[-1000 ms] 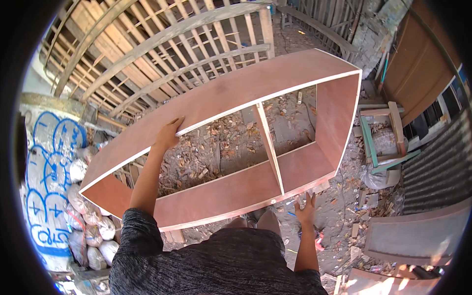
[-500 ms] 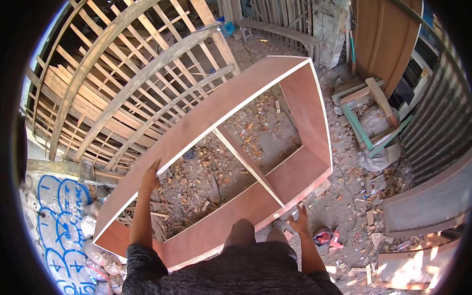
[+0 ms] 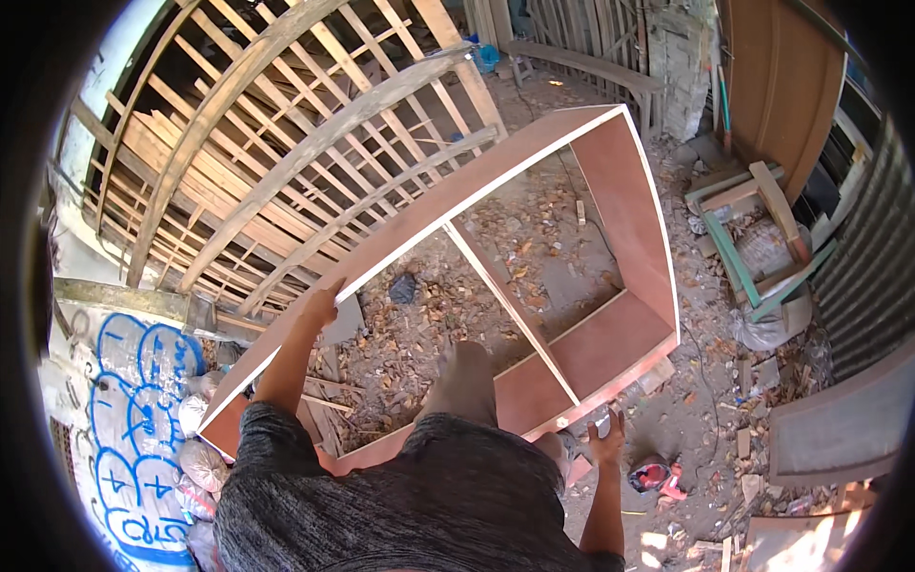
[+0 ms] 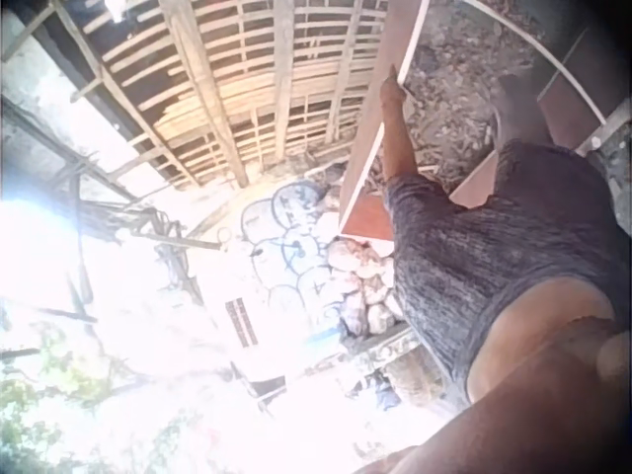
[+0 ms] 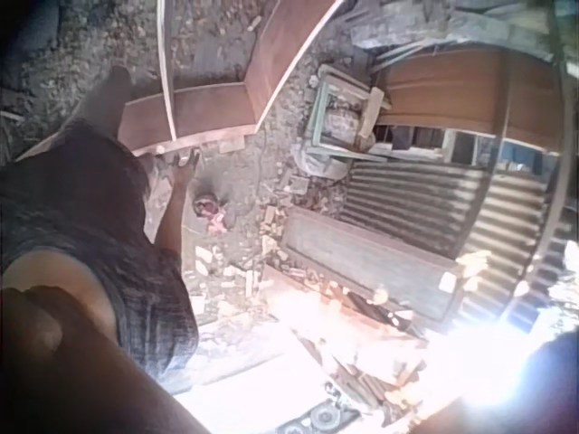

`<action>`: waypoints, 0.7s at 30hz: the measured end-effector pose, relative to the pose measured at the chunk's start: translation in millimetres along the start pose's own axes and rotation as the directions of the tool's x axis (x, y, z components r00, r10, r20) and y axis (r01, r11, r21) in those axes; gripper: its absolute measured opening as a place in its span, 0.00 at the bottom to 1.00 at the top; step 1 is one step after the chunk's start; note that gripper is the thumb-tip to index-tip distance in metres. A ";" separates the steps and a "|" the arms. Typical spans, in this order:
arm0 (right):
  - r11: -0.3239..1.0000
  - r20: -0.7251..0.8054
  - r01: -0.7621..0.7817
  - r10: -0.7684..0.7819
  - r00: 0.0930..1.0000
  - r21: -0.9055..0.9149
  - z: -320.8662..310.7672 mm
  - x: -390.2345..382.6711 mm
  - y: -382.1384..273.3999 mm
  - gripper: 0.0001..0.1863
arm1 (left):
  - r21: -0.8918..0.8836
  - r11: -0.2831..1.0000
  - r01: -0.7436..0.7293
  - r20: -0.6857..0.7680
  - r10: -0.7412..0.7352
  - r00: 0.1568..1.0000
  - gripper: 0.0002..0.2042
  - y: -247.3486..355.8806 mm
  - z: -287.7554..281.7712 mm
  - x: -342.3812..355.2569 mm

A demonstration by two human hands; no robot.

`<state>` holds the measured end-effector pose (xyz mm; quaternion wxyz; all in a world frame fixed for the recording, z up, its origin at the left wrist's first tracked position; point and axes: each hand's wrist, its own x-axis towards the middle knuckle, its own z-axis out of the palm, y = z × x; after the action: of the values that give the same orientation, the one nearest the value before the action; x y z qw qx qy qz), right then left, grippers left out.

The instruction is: The person constructs a wooden shelf unit by measuring a piece of wood with a tape measure, marking it with a pencil, and using a power drill to drive a screw into the frame.

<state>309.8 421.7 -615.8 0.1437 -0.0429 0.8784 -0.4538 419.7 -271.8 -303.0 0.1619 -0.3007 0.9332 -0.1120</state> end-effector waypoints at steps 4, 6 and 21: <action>0.989 -0.079 0.147 -0.145 0.986 0.023 35.6 35.9 -45.5 0.38 | 0.109 0.989 -0.096 0.054 0.091 0.994 0.48 -21.8 -2.2 38.2; 0.982 -0.120 0.185 -0.179 0.976 0.035 65.5 60.3 -77.5 0.37 | 0.136 0.980 -0.148 0.102 0.135 0.986 0.48 -36.1 -3.5 65.3; 0.993 -0.336 -0.034 0.070 0.939 0.111 283.9 171.3 -356.7 0.35 | -0.131 0.931 -0.342 0.136 0.358 0.924 0.33 -137.3 13.5 257.9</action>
<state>209.3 -44.9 -518.8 0.0043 0.0667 0.8662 -0.4952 299.0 -536.4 -334.0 0.2366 -0.1452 0.9607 -0.0079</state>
